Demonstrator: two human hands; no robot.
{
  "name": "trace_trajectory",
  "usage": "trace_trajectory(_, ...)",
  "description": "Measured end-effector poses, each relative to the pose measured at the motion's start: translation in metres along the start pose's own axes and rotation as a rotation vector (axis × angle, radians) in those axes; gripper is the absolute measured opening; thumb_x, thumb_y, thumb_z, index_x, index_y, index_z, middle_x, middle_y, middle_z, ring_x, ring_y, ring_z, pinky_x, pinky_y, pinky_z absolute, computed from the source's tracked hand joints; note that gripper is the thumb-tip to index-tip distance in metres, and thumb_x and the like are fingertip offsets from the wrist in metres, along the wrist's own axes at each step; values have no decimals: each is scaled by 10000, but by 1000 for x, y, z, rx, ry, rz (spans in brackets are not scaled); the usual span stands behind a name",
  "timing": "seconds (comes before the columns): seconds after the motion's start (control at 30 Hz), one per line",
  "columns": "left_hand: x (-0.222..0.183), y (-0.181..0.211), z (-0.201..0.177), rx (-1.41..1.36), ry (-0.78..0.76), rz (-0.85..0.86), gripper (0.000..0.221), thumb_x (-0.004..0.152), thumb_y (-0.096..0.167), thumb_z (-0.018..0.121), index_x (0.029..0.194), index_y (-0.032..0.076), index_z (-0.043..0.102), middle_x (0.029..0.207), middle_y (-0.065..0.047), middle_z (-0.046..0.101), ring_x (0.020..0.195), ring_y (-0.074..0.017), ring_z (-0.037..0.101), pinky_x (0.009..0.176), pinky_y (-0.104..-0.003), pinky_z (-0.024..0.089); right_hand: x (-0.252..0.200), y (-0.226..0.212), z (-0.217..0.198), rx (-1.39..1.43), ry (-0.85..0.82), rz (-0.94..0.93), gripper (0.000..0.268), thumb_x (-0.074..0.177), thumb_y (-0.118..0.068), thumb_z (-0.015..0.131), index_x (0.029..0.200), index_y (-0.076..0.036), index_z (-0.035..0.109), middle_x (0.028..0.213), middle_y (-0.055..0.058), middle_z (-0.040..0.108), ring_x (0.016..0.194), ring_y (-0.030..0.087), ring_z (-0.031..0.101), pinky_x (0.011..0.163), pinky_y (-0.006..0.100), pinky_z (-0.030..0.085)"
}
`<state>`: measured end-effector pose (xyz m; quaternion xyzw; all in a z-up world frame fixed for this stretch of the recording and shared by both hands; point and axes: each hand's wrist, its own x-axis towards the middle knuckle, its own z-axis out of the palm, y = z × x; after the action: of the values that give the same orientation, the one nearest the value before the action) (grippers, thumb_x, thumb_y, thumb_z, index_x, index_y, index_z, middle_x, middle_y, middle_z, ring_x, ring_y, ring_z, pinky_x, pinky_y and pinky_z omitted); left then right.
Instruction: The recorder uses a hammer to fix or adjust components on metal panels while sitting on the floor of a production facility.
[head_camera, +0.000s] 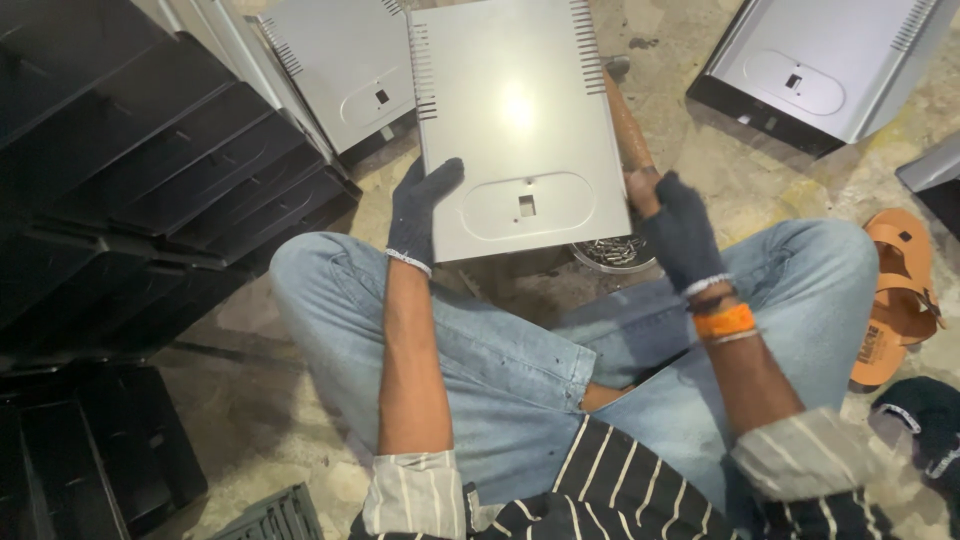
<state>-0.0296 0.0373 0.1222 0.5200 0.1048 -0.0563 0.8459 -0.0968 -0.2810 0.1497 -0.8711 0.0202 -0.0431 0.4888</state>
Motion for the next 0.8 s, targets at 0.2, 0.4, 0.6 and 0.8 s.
trace_trajectory(0.2,2,-4,-3,32,-31,29,442,848,153,782,1243,-28,702,1054,-80,730,893,-160,691,781,-292,568,70,44,-2,-516,198,-191,397,835,-323,679,1092,-25,731,956,188,723,902,396,681,793,482,532)
trace_trajectory(0.4,11,-14,-12,68,-19,24,426,858,142,783,1238,-36,706,1053,-65,725,903,-146,682,797,-288,560,151,129,35,-781,-27,-19,396,885,-367,657,1108,-45,719,1062,241,727,990,425,697,878,504,549)
trace_trajectory(0.6,5,-4,-2,-30,-12,-23,475,832,140,776,1271,-12,676,1066,-71,735,889,-169,697,789,-306,572,195,126,33,-627,12,189,612,789,-533,744,1093,-6,680,1111,284,667,1076,443,635,894,484,516)
trace_trajectory(0.8,5,-5,-3,-86,-29,-17,488,835,119,786,1284,-38,675,1074,-87,725,895,-179,684,791,-314,565,130,-23,-25,-322,-103,464,277,920,-188,732,1046,59,723,909,236,736,712,283,695,576,401,539)
